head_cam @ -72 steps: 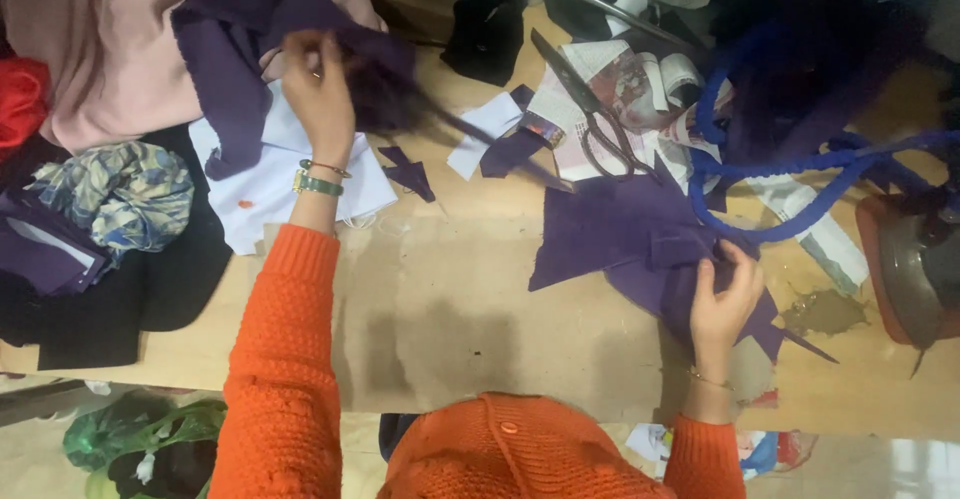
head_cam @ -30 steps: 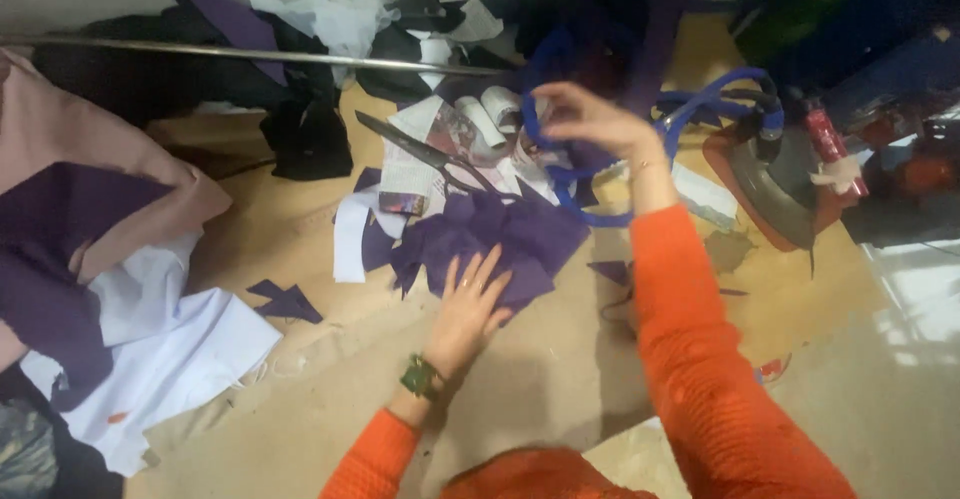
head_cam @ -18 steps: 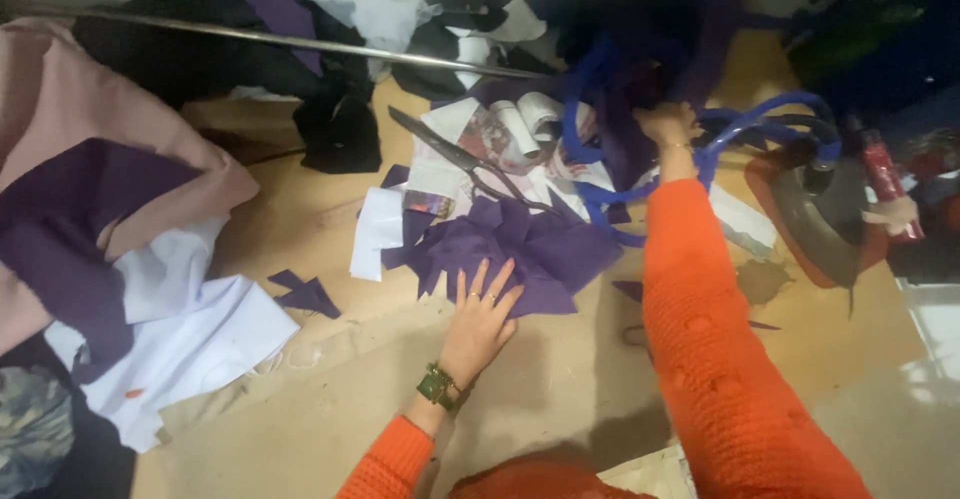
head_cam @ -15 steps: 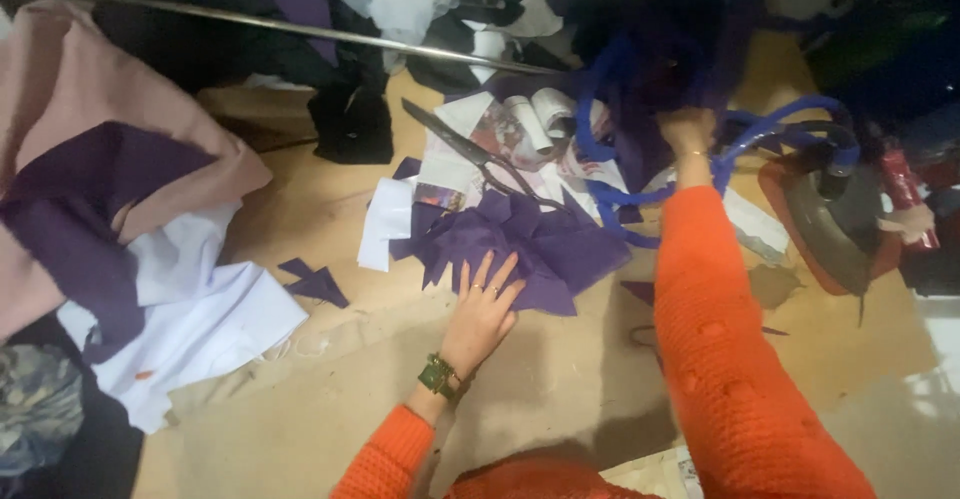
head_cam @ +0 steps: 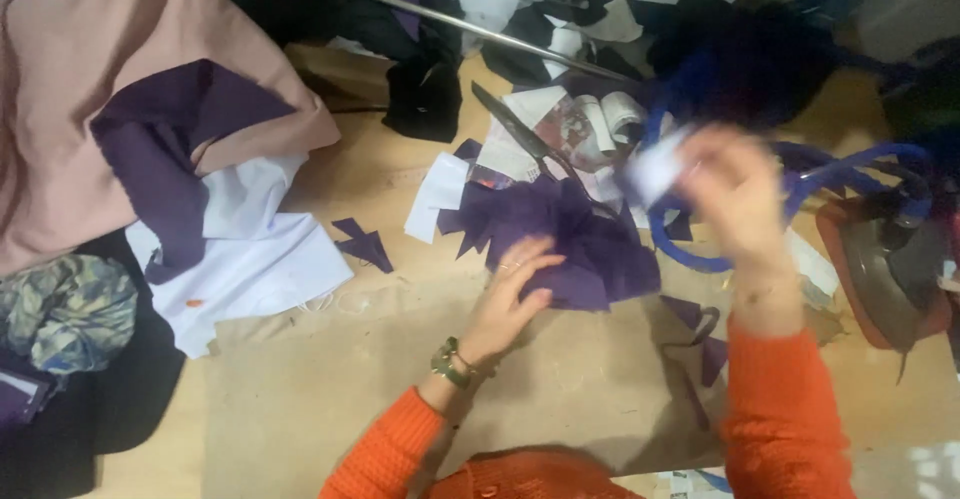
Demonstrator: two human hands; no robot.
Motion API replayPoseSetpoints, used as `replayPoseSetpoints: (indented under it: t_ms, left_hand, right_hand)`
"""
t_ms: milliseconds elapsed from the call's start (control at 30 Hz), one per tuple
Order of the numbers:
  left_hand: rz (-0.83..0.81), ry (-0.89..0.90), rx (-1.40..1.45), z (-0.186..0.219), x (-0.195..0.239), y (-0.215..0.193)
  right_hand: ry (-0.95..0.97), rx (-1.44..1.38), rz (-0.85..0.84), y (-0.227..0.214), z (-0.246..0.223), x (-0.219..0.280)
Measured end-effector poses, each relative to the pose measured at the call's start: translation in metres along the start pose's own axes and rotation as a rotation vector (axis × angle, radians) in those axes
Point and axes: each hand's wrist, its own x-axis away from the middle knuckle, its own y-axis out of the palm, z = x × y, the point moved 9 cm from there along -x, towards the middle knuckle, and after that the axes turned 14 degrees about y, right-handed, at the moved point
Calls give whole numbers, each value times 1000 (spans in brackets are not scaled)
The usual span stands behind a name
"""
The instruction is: Cutting out fabric patterns from a larger piece of purple cloth using scissors and organizing the resulting pieces.
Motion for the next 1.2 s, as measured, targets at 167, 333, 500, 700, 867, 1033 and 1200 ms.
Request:
replayPoseSetpoints:
  t_ms: [167, 333, 500, 700, 867, 1033, 1200]
  left_hand:
    - [448, -126, 1489, -7, 22, -3]
    - [594, -398, 1352, -13, 32, -66]
    - [569, -530, 1044, -31, 61, -110]
    - [291, -682, 348, -49, 121, -210]
    - [-223, -608, -395, -71, 128, -272]
    - [-289, -636, -691, -103, 108, -301]
    - [-47, -362, -1062, -109, 93, -319]
  right_hand:
    - [237, -40, -1047, 166, -9, 89]
    - [211, 26, -1343, 232, -7, 107]
    - [93, 124, -1698, 249, -28, 94]
    - [-9, 781, -253, 126, 167, -164]
    - [263, 1356, -321, 84, 309, -266]
    - [122, 1443, -217, 96, 257, -253]
    - [-62, 1195, 280, 47, 174, -256]
